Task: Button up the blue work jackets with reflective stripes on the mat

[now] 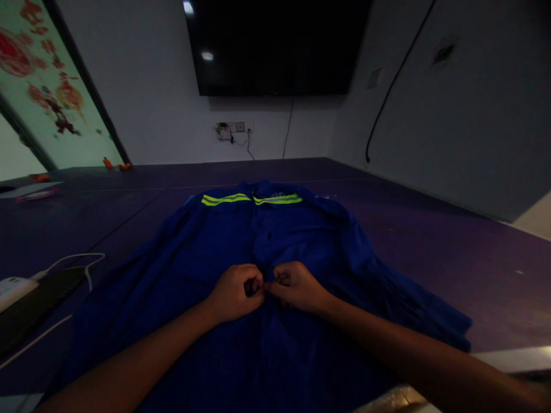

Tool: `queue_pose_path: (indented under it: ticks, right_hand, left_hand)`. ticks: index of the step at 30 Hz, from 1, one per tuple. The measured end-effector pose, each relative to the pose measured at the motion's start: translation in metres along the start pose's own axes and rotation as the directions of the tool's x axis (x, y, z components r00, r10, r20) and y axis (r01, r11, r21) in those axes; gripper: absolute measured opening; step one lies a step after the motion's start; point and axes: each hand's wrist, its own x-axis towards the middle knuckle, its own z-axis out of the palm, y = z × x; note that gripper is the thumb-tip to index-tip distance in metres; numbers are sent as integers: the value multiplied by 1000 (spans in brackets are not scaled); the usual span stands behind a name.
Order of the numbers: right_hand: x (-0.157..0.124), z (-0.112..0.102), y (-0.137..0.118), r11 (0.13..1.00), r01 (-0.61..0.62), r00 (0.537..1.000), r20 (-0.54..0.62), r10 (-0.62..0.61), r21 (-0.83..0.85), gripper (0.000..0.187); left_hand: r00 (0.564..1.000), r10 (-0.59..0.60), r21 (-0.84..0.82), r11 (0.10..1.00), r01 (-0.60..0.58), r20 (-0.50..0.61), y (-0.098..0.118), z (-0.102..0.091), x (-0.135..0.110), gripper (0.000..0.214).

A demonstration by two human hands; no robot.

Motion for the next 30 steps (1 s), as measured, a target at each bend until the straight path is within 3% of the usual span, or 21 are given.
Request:
queue_pose_path:
  ticks: [8,15,20,24,27,30]
  right_hand:
    - [1,0,-1,999,-45,999,-23,45,-1,13]
    - [3,-3,-4,993,-98,994,-34,100,67,9]
    - [6,-7,-5,977,-95,993,-46,106,191,15]
    - [8,-14,-8,932,-40,988,-124,90,360,25]
    - [8,-21,-11,878,39,975,-212,71,476,28]
    - [7,-25,-12,842,110,960,-275,46,528,30]
  left_hand:
    - [1000,-12,-4,1000,12,-11,1,1,0,6]
    - [996,-69,-112,992,63,-55,3,-1,-1,5]
    - [986,-164,-243,957,156,-13,-1,-5,0,5]
    - [972,-234,-316,921,226,12,1,-8,1,1]
    - [965,-264,-398,884,246,12,5,-10,0,15]
    - [951,-265,-523,794,308,159,5,-13,-1,37]
